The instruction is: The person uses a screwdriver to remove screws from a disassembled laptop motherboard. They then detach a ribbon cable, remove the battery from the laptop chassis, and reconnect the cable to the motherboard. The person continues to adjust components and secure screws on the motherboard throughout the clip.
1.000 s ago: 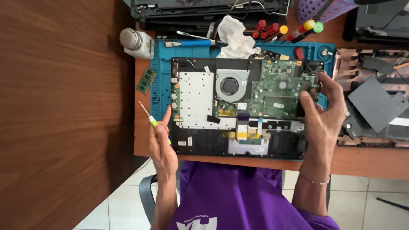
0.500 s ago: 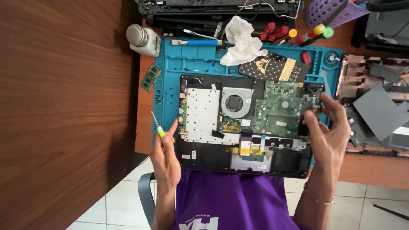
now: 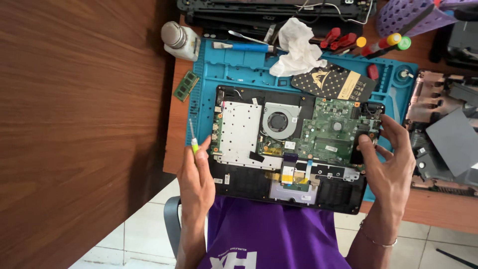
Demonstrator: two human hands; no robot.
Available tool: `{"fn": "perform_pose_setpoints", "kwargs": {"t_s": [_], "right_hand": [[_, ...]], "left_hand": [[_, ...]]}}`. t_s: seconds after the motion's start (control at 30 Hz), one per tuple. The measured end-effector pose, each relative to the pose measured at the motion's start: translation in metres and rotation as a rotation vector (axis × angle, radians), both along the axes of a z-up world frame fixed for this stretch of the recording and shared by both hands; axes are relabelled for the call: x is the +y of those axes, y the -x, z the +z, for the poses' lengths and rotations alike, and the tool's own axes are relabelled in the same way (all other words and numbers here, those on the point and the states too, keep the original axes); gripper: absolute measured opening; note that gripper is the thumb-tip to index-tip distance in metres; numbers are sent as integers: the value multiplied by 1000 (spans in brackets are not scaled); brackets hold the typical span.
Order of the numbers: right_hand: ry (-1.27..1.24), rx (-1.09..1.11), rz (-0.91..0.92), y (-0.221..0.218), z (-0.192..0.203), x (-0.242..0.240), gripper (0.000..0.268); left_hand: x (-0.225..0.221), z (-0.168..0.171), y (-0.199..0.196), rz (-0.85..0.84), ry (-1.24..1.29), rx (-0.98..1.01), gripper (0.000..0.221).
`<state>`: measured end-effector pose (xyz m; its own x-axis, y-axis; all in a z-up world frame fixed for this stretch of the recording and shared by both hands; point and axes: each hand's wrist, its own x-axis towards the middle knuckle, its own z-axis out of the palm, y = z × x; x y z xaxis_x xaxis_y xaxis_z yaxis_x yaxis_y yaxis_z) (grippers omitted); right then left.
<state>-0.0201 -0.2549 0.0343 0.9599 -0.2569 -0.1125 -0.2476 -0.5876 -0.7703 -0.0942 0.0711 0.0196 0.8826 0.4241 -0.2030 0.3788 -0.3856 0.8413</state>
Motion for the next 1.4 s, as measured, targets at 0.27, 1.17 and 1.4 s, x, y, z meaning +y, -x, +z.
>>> {"fn": "perform_pose_setpoints", "kwargs": {"t_s": [0.27,1.17,1.4], "right_hand": [[68,20,57,-5,4,5,59],[307,-392,723,-65,3,69,43],[213,-412,747,-71,-6,81,27]], "left_hand": [[5,12,-13,-91,-106,7,39],[49,-4,-95,-248,-560,-352,7],[50,-10,-104,-275,-643,-328,9]]}}
